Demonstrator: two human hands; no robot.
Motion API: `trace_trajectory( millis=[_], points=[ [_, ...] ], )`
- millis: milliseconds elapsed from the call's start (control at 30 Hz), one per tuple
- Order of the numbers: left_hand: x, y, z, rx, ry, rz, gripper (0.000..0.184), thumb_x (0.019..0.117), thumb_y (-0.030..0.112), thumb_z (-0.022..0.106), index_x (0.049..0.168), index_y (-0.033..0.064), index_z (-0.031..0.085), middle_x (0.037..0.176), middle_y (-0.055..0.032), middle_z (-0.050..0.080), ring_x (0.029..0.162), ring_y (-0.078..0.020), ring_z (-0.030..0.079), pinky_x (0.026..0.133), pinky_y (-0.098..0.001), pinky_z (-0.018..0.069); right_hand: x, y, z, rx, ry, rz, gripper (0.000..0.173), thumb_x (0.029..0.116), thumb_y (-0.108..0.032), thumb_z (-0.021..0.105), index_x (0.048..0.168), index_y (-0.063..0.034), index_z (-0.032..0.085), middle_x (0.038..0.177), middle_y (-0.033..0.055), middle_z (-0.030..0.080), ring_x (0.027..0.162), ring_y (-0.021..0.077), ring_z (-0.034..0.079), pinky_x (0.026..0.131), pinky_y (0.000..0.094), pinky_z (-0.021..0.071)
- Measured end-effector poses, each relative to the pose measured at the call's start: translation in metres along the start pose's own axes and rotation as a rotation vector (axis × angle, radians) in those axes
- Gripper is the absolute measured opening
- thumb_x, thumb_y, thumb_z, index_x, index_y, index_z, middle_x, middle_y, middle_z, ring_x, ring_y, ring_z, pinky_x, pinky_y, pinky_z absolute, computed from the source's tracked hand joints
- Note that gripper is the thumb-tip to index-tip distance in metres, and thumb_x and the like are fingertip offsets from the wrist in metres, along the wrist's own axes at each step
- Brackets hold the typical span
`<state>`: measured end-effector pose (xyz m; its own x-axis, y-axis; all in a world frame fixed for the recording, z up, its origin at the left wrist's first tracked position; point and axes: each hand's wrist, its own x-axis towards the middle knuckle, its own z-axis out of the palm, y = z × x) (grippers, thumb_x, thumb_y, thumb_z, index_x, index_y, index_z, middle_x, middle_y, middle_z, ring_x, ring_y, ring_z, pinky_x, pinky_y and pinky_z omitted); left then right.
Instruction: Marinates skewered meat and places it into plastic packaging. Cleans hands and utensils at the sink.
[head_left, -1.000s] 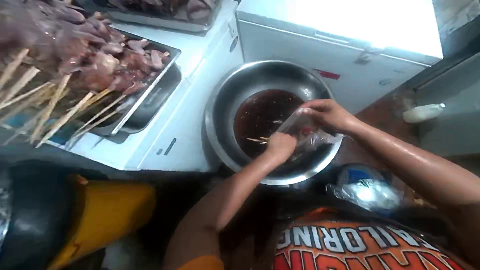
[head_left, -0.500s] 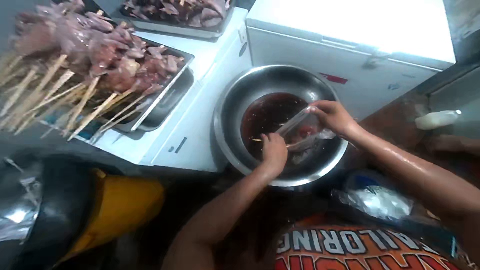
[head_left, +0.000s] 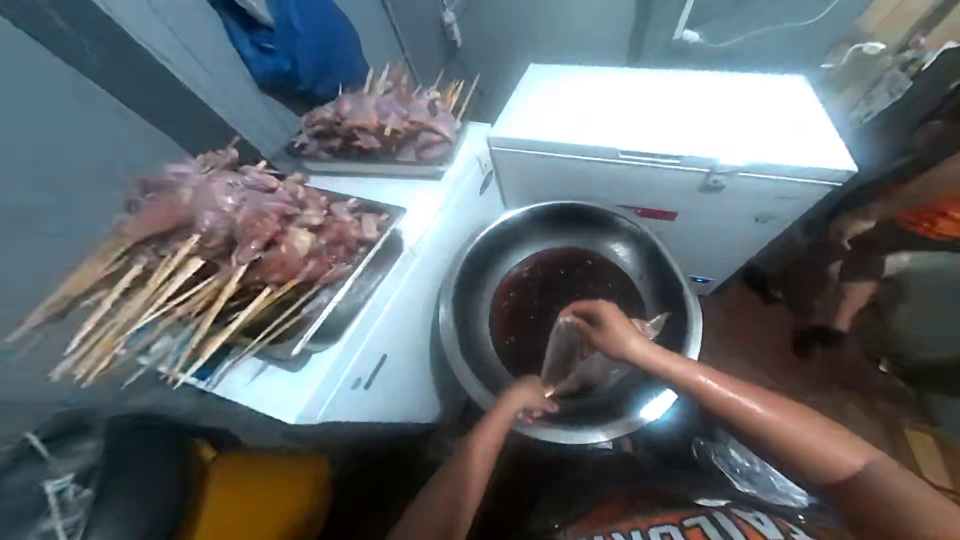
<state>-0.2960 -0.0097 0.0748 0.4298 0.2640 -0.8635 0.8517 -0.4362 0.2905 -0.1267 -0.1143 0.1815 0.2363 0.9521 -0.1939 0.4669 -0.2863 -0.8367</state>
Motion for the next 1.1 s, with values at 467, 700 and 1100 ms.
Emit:
trace_trajectory(
  millis=[467,700,1100],
  points=[
    [0.03,-0.017,0.042,-0.303,0.495,0.103,0.045,0.0996,0.032,0.066,0.134,0.0033,0.063,0.124,-0.0224,0.069,0.117,-0.038,0.066,0.102,-0.0584,0.0504,-0.029,-0.001,0.029,-0.046,0.046,-0.097,0.026,0.1032,-0.01,0.054,0.119,0.0002,0.072,0.108,0.0186,0.073,0.097,0.0288,0.07,0.093,0.0467,0.055],
    [0.039,0.049,0.003,-0.368,0.671,0.127,0.042,0.1011,0.031,0.065,0.131,0.0005,0.064,0.115,-0.0227,0.071,0.108,-0.0383,0.07,0.096,-0.0578,0.054,-0.037,0.007,-0.015,0.163,0.322,-0.05,0.025,0.1035,-0.009,0.052,0.116,0.0029,0.07,0.1,0.0116,0.071,0.075,0.0089,0.064,0.072,0.0255,0.0552],
    [0.093,0.265,-0.146,-0.561,0.844,0.239,0.037,0.0978,0.019,0.067,0.128,-0.0013,0.062,0.112,-0.0205,0.07,0.105,-0.0339,0.069,0.094,-0.0544,0.0545,0.022,0.084,-0.2,0.621,0.838,-0.141,0.02,0.1035,-0.007,0.05,0.108,-0.0017,0.069,0.085,-0.0048,0.069,0.07,0.0017,0.065,0.069,0.0209,0.0581]
  ],
)
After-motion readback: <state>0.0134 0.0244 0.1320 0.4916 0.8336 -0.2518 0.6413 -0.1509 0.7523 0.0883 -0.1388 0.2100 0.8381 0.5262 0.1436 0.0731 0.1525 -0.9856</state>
